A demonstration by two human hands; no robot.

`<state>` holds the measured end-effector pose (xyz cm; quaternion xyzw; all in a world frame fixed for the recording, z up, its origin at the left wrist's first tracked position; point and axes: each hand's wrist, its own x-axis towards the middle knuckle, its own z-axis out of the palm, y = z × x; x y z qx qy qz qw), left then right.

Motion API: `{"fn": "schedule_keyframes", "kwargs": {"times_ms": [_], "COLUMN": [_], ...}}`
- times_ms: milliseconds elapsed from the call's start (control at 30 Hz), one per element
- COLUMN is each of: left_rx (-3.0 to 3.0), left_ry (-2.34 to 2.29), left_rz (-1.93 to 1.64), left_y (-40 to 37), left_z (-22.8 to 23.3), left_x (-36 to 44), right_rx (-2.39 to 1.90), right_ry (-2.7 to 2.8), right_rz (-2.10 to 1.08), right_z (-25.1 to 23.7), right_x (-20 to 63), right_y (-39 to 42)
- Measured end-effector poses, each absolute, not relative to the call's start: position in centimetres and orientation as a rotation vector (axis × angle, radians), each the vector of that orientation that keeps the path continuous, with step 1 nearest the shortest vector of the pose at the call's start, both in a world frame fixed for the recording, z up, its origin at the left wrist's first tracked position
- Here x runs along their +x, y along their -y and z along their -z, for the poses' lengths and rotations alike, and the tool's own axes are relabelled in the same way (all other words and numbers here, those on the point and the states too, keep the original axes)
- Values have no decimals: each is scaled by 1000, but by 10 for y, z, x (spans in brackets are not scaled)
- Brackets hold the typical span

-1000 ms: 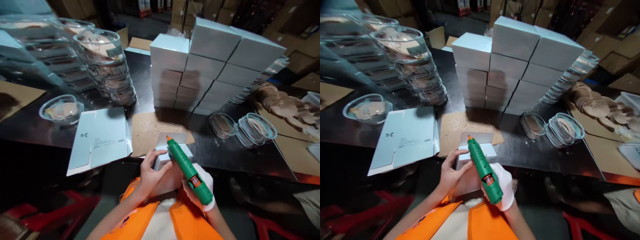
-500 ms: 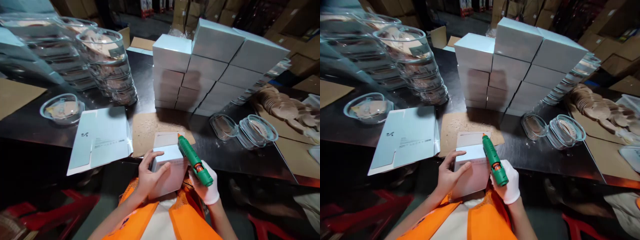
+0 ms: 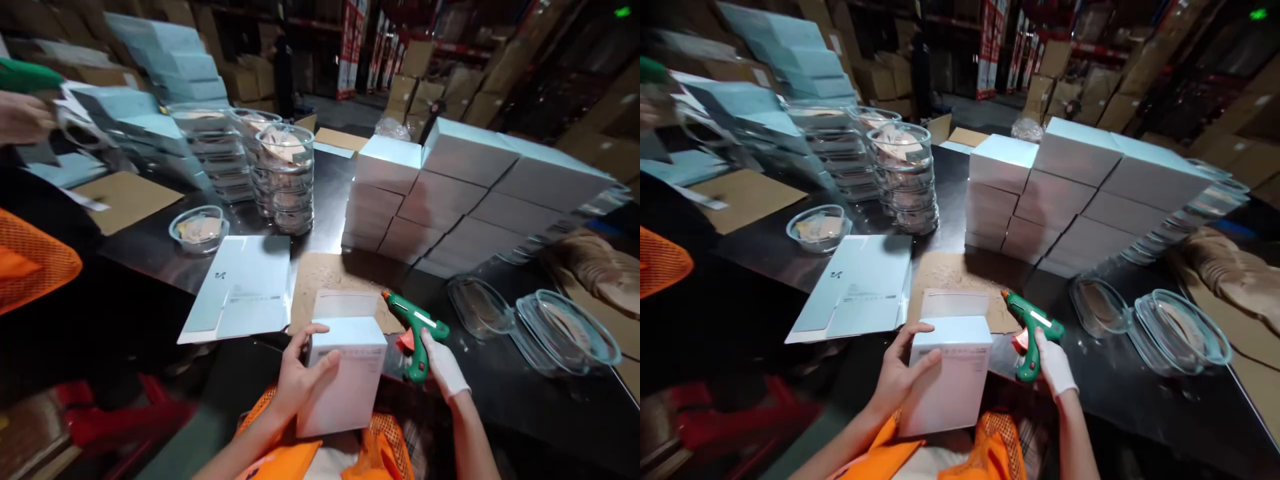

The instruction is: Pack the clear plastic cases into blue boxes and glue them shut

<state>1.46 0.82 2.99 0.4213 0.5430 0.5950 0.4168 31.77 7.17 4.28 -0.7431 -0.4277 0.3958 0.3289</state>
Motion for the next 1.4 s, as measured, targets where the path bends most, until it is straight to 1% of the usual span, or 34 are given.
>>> {"fn": "schedule_keyframes", "kwargs": {"times_ms": [67, 100, 167, 200, 333, 400, 433, 533, 667, 800, 900, 1033, 1133, 1267, 1400], "left_rx": [1020, 1011, 1013, 1020, 1079, 1107, 1100, 955, 790, 1049, 1231, 1267, 1214, 1128, 1012], "left_ry": [-1328, -1298, -1219, -1178, -1135, -1188, -1204, -1141, -971, -1044, -1091, -1109, -1101, -1094, -1155], "left_rz": [-1485, -1472, -1439, -1419, -1378, -1400, -1404, -1423, -1566, -1472, -1413, -1407, -1397, -1398, -1438], "left_y": [-9, -9, -9, -9, -8, -7, -7, -9, -14, -18, -17, -14, -14, -17, -21], "left_z": [-32, -34, -37, -39, -37, -35, -33, -31, -29, -23, -20, -18, -18, -22, -29], "left_x": [12, 12, 15, 17, 24, 24, 24, 24, 23, 17, 15, 16, 15, 17, 17], "right_rx": [-2059, -2052, -1880, -1761, -1289, -1176, -1154, -1158, -1083, -899, -831, -861, -919, -993, -1021], "right_ry": [1214, 1224, 1213, 1219, 1165, 1068, 1054, 1173, 1468, 1884, 2048, 1995, 1755, 1366, 1372], "right_rz": [-834, -769, -778, -871, -1527, -1680, -1686, -1543, -1326, -1092, -957, -1003, -1005, -861, -821], "right_z": [-50, -55, -66, -71, -77, -71, -67, -54, -53, -60, -58, -43, -28, -11, -5], "right_x": [325, 322, 305, 293, 248, 240, 239, 247, 263, 264, 261, 263, 257, 239, 235], "right_y": [-70, -67, -60, -58, -57, -59, -60, -57, -50, -49, -50, -43, -32, -21, -19]}}
